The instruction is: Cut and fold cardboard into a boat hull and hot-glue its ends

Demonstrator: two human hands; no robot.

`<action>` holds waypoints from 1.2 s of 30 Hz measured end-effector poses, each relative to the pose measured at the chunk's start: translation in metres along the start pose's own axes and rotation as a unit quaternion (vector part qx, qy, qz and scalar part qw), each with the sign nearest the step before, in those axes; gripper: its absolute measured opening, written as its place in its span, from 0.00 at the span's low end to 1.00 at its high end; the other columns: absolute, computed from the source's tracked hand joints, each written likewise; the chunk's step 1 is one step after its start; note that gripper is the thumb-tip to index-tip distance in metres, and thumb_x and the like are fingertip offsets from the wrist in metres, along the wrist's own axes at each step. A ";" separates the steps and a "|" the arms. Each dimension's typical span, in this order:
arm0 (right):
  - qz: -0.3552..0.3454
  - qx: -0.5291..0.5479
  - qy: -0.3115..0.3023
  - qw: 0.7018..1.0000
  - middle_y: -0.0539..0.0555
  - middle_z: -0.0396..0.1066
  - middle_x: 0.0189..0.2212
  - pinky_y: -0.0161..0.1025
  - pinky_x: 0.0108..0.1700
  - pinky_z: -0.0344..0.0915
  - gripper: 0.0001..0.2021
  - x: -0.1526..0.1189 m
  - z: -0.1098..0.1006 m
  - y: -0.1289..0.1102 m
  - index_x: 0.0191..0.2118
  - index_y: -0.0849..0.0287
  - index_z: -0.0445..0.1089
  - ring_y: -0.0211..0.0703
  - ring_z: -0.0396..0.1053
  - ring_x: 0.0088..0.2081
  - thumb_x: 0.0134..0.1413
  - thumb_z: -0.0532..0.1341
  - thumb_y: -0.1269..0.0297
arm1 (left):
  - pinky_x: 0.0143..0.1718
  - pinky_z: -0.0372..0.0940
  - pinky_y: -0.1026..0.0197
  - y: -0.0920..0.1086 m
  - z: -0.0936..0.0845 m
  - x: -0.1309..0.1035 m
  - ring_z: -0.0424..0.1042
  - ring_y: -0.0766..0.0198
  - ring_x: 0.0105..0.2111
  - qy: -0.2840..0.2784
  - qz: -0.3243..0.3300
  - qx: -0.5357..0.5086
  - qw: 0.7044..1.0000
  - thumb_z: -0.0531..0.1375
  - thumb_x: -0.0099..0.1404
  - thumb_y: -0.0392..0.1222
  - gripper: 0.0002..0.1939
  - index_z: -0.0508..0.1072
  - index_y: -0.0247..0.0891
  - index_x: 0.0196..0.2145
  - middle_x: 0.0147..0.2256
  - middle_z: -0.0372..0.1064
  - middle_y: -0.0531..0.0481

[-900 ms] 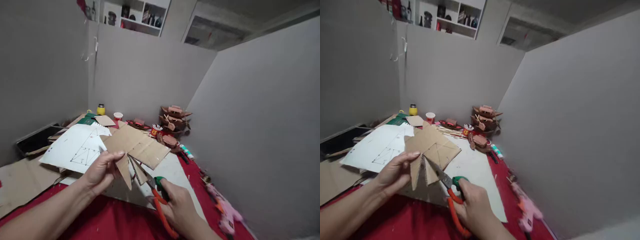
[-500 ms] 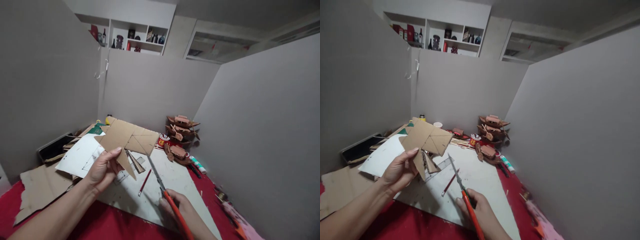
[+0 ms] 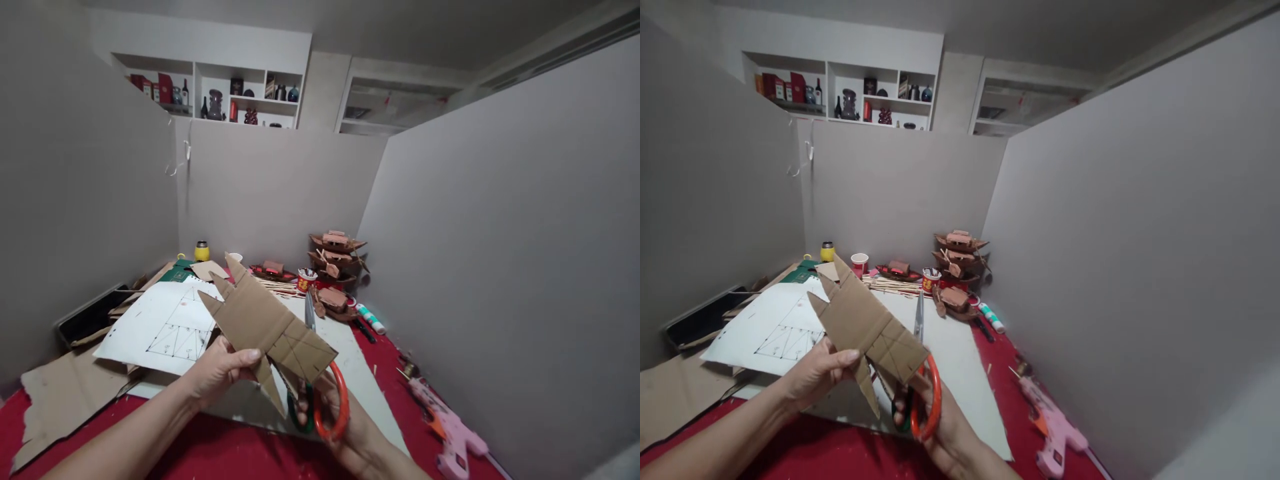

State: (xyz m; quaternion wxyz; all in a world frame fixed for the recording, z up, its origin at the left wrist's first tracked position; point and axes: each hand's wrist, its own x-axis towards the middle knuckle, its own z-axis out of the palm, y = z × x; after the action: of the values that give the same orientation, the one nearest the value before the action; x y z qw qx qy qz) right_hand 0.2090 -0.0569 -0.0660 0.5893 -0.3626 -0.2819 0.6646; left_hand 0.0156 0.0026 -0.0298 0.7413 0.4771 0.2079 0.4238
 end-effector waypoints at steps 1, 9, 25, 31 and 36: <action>-0.009 0.002 -0.004 1.000 0.46 0.67 0.20 0.33 0.22 0.65 0.19 0.000 -0.001 0.000 0.34 0.58 0.69 0.36 0.64 0.21 0.37 0.72 0.55 | 0.31 0.70 0.63 -0.002 0.001 0.000 0.73 0.62 0.30 -0.004 -0.003 0.002 1.000 0.69 0.51 0.37 0.15 0.77 0.34 0.39 0.33 0.76 0.46; -0.114 -0.014 -0.079 0.990 0.52 0.73 0.29 0.33 0.23 0.64 0.21 0.005 -0.003 0.000 0.40 0.58 0.73 0.39 0.66 0.25 0.41 0.70 0.52 | 0.35 0.69 0.61 -0.005 0.012 -0.005 0.75 0.59 0.33 -0.002 -0.017 -0.018 1.000 0.70 0.50 0.38 0.18 0.76 0.33 0.40 0.35 0.77 0.43; -0.169 -0.074 -0.061 0.981 0.47 0.64 0.18 0.33 0.24 0.59 0.15 -0.005 0.012 -0.012 0.31 0.61 0.70 0.35 0.59 0.20 0.41 0.71 0.57 | 0.22 0.67 0.65 -0.011 0.025 -0.012 0.74 0.64 0.21 0.095 -0.029 -0.100 0.990 0.66 0.51 0.33 0.19 0.71 0.34 0.42 0.28 0.76 0.48; -0.216 -0.083 -0.052 0.972 0.46 0.63 0.22 0.32 0.24 0.59 0.13 -0.006 0.012 -0.011 0.31 0.60 0.65 0.35 0.60 0.22 0.45 0.69 0.61 | 0.20 0.67 0.68 -0.018 0.033 -0.010 0.73 0.66 0.18 0.146 -0.050 -0.177 0.972 0.63 0.56 0.31 0.08 0.70 0.32 0.35 0.23 0.74 0.49; -0.295 -0.158 -0.007 0.942 0.47 0.66 0.24 0.35 0.27 0.62 0.14 -0.010 0.013 -0.014 0.32 0.58 0.65 0.38 0.63 0.24 0.43 0.70 0.61 | 0.17 0.65 0.71 -0.020 0.043 -0.011 0.68 0.71 0.14 0.154 -0.047 -0.246 0.956 0.59 0.61 0.30 0.02 0.69 0.31 0.34 0.18 0.70 0.51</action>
State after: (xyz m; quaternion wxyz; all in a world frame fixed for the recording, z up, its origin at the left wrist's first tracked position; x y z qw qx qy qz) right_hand 0.2068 -0.0644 -0.0456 0.6921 -0.3466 -0.4818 0.4107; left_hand 0.0490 -0.0327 -0.0291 0.8138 0.1985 0.2316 0.4946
